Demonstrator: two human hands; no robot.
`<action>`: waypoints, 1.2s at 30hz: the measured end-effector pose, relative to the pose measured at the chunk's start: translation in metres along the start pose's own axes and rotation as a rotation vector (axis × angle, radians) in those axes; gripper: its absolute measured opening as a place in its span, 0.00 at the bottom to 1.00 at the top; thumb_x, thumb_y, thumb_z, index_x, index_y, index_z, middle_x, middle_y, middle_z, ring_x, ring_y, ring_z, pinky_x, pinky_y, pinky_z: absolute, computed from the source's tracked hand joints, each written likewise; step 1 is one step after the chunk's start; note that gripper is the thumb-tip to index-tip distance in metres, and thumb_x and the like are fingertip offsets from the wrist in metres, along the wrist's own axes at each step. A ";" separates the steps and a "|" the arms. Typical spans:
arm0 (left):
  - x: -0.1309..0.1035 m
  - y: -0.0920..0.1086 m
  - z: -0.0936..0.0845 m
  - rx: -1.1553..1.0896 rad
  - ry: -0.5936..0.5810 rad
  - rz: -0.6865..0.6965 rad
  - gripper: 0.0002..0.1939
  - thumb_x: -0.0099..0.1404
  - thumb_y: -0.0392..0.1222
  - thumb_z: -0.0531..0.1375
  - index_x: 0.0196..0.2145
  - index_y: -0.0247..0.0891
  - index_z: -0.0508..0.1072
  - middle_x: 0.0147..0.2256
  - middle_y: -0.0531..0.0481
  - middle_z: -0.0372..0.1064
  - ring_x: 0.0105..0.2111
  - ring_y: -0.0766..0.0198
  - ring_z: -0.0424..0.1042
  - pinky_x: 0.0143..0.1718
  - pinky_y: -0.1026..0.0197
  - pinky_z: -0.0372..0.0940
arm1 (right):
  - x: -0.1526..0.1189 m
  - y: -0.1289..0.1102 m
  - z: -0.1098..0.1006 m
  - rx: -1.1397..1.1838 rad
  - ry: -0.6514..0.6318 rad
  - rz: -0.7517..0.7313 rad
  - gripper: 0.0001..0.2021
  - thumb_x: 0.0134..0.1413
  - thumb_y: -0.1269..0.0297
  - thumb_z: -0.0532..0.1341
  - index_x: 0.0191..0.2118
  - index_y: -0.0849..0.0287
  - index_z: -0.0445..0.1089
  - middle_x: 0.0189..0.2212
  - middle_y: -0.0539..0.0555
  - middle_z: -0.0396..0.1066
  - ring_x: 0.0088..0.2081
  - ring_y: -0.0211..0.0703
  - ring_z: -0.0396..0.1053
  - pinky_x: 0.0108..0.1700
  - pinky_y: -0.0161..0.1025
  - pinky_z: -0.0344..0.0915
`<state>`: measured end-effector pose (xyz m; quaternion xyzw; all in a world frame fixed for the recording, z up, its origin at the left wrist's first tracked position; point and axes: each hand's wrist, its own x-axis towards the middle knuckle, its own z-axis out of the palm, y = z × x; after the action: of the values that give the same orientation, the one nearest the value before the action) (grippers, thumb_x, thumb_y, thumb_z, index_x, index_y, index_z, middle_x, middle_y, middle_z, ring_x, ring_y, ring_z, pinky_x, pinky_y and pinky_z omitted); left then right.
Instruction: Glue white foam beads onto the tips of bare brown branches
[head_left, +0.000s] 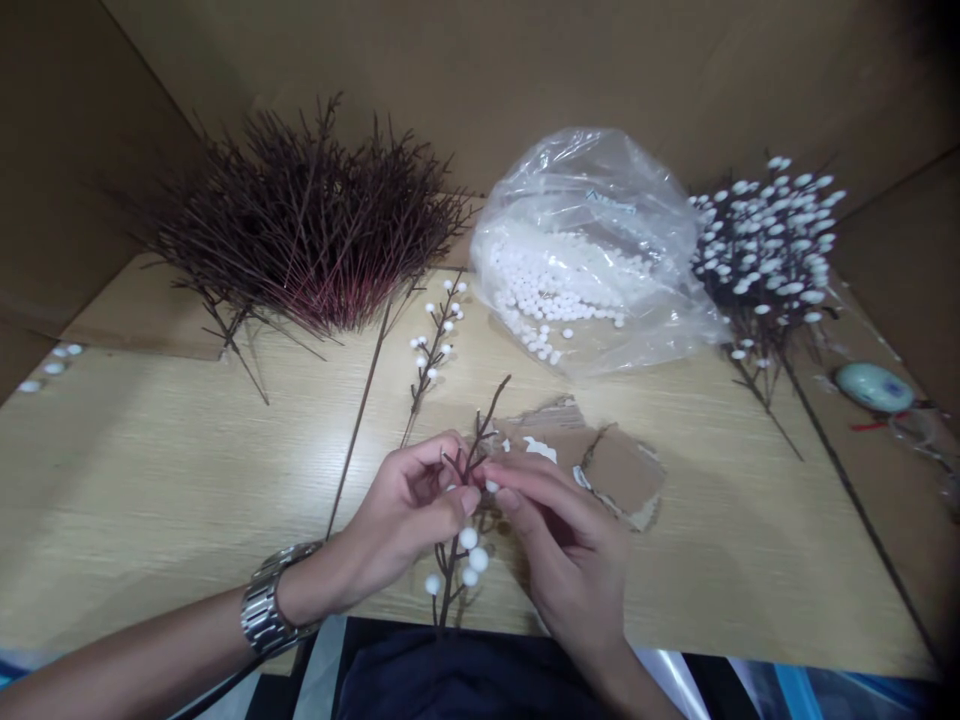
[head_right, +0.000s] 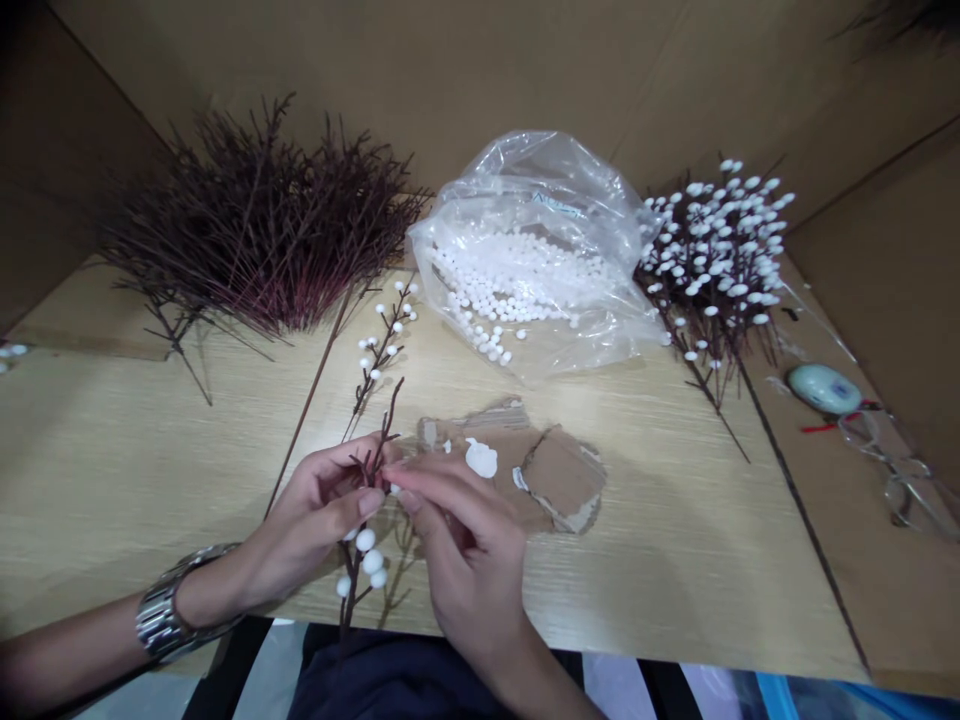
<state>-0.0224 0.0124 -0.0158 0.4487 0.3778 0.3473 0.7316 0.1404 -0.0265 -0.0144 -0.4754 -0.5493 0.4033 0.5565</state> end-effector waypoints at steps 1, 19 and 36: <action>0.000 0.000 0.000 0.006 -0.004 0.003 0.16 0.67 0.51 0.66 0.31 0.37 0.69 0.30 0.54 0.59 0.30 0.65 0.57 0.31 0.63 0.56 | -0.001 0.000 -0.002 -0.011 -0.012 0.008 0.16 0.63 0.74 0.63 0.48 0.43 0.79 0.43 0.48 0.81 0.47 0.42 0.77 0.49 0.41 0.75; 0.007 0.001 -0.005 0.124 -0.010 0.084 0.14 0.65 0.49 0.65 0.30 0.38 0.69 0.30 0.53 0.60 0.30 0.63 0.57 0.32 0.61 0.54 | 0.157 0.033 -0.083 -1.205 -0.325 -0.002 0.12 0.66 0.71 0.54 0.42 0.63 0.76 0.41 0.65 0.75 0.43 0.51 0.74 0.43 0.41 0.63; 0.002 0.004 -0.001 0.063 -0.176 0.053 0.17 0.62 0.54 0.68 0.32 0.37 0.72 0.30 0.53 0.63 0.30 0.63 0.59 0.33 0.61 0.55 | 0.110 -0.066 -0.073 -0.336 -0.668 -0.187 0.08 0.63 0.60 0.65 0.46 0.53 0.78 0.41 0.51 0.76 0.39 0.40 0.73 0.43 0.40 0.71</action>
<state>-0.0233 0.0156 -0.0131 0.5100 0.3109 0.3137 0.7381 0.2159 0.0590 0.0785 -0.3502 -0.7999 0.3875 0.2956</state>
